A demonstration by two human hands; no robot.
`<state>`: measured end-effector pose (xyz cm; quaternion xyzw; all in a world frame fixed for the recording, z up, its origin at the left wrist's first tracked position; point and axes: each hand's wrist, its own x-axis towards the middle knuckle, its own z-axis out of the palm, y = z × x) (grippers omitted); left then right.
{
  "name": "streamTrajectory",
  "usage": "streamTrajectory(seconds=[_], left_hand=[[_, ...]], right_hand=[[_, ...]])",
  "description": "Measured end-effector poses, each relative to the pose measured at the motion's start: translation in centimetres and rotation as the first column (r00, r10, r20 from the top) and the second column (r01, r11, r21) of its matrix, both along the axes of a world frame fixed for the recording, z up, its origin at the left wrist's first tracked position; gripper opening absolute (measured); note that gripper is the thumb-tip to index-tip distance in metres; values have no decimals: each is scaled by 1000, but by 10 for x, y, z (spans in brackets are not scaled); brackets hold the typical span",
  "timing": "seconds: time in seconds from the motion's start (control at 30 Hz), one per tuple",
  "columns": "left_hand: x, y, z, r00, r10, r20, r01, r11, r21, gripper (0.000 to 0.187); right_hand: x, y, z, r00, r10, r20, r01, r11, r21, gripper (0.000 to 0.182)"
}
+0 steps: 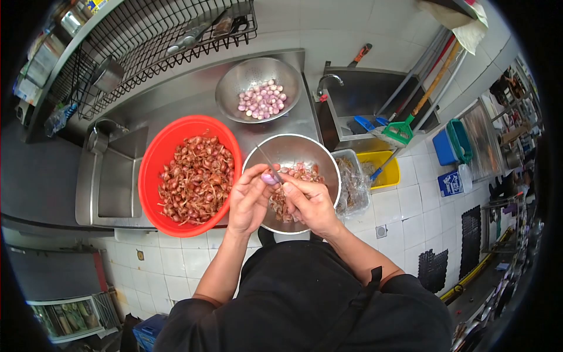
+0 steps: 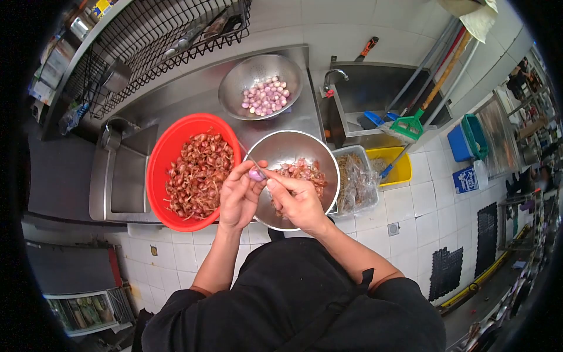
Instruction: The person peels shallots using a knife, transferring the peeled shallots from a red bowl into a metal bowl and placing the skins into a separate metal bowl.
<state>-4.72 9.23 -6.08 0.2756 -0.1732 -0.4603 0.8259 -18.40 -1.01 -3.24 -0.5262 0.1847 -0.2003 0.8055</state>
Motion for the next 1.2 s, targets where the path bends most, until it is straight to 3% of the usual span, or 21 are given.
streamTrajectory(seconds=[0.07, 0.1, 0.2, 0.33, 0.4, 0.43, 0.5, 0.7, 0.8, 0.87, 0.93, 1.0, 1.1, 1.2], left_hand=[[0, -2, -17, 984, 79, 162, -79, 997, -5, 37], [-1, -2, -14, 984, 81, 159, -81, 997, -5, 37], [-3, -6, 1, 969, 119, 216, -133, 990, 48, 40], [-1, -5, 7, 930, 172, 325, -219, 969, 115, 39], [2, -4, 5, 910, 172, 376, -235, 964, 128, 39], [3, -3, 4, 898, 167, 408, -235, 964, 122, 39], [4, 0, 5, 884, 160, 440, -234, 965, 118, 39], [4, 4, 18, 803, 141, 580, -294, 939, 180, 32], [6, 5, 19, 743, 121, 659, -320, 928, 190, 32], [8, 4, 14, 738, 149, 658, -289, 951, 110, 32], [4, 5, 14, 788, 138, 599, -278, 949, 147, 32], [2, 4, 14, 833, 131, 538, -269, 945, 186, 33], [1, 3, 15, 855, 134, 502, -250, 953, 172, 35], [2, 4, 11, 866, 152, 477, -247, 958, 143, 36]], right_hand=[[1, 1, 2, 1000, 3, 16, -2, 994, -112, 34], [2, 0, -1, 1000, 6, 13, -5, 994, -112, 34], [6, -8, -5, 984, -174, -43, 168, 978, -125, 35], [6, -11, -5, 992, -101, -82, 78, 967, -242, 36], [8, -7, -7, 993, -64, 95, 88, 958, -272, 39], [6, -8, -3, 994, -65, 93, 88, 959, -271, 39], [1, -12, 8, 996, 73, -41, -83, 926, -368, 43], [5, -14, -3, 995, 14, 96, 48, 792, -609, 43], [1, -16, 4, 998, 64, -12, -61, 847, -529, 40], [4, -18, -4, 999, 48, 15, -34, 859, -511, 39], [4, -18, -6, 999, 32, 43, -7, 871, -492, 39], [3, -16, -5, 999, 46, -1, -45, 970, -237, 37], [4, -15, 4, 993, 72, 93, -57, 986, -156, 35], [8, -14, 2, 993, 60, 97, -36, 972, -231, 36]])
